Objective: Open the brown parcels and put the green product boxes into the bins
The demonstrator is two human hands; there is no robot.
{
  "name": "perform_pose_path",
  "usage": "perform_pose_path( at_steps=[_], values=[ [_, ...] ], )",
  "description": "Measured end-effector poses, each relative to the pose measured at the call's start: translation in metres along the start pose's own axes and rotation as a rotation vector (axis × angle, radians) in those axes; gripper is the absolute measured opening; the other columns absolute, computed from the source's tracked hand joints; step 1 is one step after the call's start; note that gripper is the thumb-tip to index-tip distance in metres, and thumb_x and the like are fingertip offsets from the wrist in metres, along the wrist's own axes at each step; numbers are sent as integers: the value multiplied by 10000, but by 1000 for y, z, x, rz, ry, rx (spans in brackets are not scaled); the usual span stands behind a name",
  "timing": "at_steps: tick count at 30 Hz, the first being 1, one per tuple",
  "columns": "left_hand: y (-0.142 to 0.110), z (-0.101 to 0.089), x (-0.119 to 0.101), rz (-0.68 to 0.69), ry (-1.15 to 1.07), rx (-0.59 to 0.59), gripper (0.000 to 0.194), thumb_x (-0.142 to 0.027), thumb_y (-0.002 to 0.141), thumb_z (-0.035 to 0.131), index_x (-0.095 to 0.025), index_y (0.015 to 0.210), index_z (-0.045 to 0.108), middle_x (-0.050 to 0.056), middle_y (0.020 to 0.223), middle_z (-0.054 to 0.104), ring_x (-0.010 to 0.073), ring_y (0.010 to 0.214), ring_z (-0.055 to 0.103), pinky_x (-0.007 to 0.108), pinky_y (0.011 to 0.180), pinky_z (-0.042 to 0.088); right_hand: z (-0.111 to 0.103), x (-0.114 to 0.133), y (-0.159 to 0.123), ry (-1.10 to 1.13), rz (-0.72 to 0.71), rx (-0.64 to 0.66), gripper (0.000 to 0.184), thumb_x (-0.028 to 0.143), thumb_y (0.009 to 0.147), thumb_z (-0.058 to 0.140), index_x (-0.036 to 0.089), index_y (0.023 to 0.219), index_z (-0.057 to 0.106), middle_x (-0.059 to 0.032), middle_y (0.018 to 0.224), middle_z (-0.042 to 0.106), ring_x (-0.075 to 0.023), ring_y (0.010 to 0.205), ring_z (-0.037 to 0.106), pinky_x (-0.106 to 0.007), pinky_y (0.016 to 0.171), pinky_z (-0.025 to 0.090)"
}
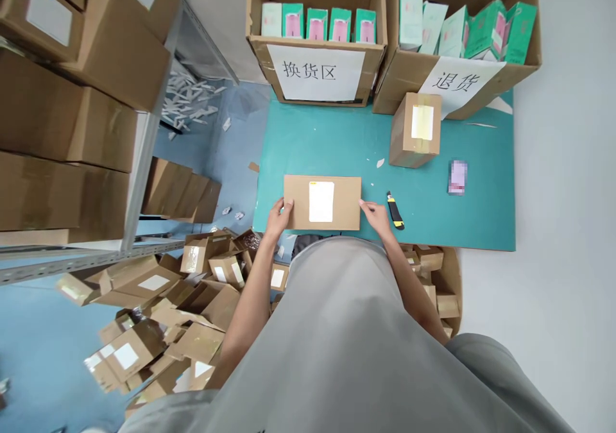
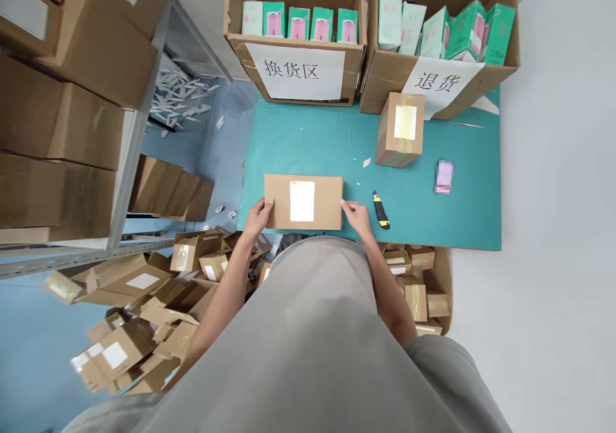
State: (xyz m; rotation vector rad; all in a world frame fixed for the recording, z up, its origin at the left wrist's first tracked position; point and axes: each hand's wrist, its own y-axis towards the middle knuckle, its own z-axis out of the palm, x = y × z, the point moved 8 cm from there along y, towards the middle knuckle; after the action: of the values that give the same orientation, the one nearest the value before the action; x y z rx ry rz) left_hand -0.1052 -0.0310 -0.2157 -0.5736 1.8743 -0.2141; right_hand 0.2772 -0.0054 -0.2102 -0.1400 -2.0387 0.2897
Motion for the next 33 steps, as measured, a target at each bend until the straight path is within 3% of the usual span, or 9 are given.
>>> perform_pose_path(
  at_steps=[3,6,12,15,17,22,25,29,33],
  values=[
    [3,8,6,-91,19,56,504,-544,1016,642,-120,1251,781,218,1408,793,395,1325,722,567,1218,541,8,-1,10,-63,36,-2,878,954,974,409,191,826,817,-140,1027,879,-387,1040,806,-423,936,610],
    [-1,11,1,-90,7,62,523,-521,1007,655,-131,1342,751,193,1404,803,375,1251,745,528,1145,587,9,-1,16,-144,30,26,758,854,1011,442,206,828,789,-140,981,872,-353,963,785,-388,878,580],
    [-30,19,-61,126,121,117,536,-503,1068,636,-200,1503,711,134,1441,797,378,1226,774,514,1141,586,-17,-22,17,-234,84,-52,670,803,1040,432,286,616,467,-84,626,644,-255,724,595,-346,697,461],
    [-54,42,-102,244,265,166,571,-534,1102,634,-221,1578,667,145,1436,795,437,1272,770,561,1172,559,-39,-45,14,-203,129,-139,672,843,1032,392,306,631,356,-22,566,481,-222,679,472,-346,677,430],
    [-72,66,-126,327,348,181,654,-561,1098,650,-175,1625,618,207,1560,717,480,1386,715,585,1217,526,-54,-59,12,-176,161,-220,667,865,1022,365,319,641,331,-10,565,451,-218,674,428,-355,680,428],
    [-112,138,-167,489,469,269,946,-718,1063,646,-53,1716,482,356,1774,437,524,1562,571,577,1255,511,-68,-83,10,-155,232,-314,631,831,1019,331,330,636,351,-10,552,478,-226,680,452,-354,686,436],
    [-128,168,-180,524,510,310,1034,-778,1061,590,-9,1738,445,397,1793,364,560,1599,513,605,1216,549,-70,-90,11,-149,263,-331,610,774,1025,326,323,622,408,-28,564,538,-237,683,502,-351,694,453],
    [-139,186,-189,558,501,335,1054,-809,1048,581,-40,1755,447,380,1796,373,567,1619,484,613,1192,580,-73,-96,10,-129,290,-339,613,744,1025,364,310,605,470,-55,579,618,-247,691,555,-353,704,489],
    [-140,184,-189,566,481,341,1029,-799,1053,584,-67,1764,447,359,1804,376,545,1639,472,606,1231,558,-74,-99,10,-117,300,-337,616,741,1029,392,312,593,464,-46,552,602,-251,686,565,-360,708,509]
  ],
)
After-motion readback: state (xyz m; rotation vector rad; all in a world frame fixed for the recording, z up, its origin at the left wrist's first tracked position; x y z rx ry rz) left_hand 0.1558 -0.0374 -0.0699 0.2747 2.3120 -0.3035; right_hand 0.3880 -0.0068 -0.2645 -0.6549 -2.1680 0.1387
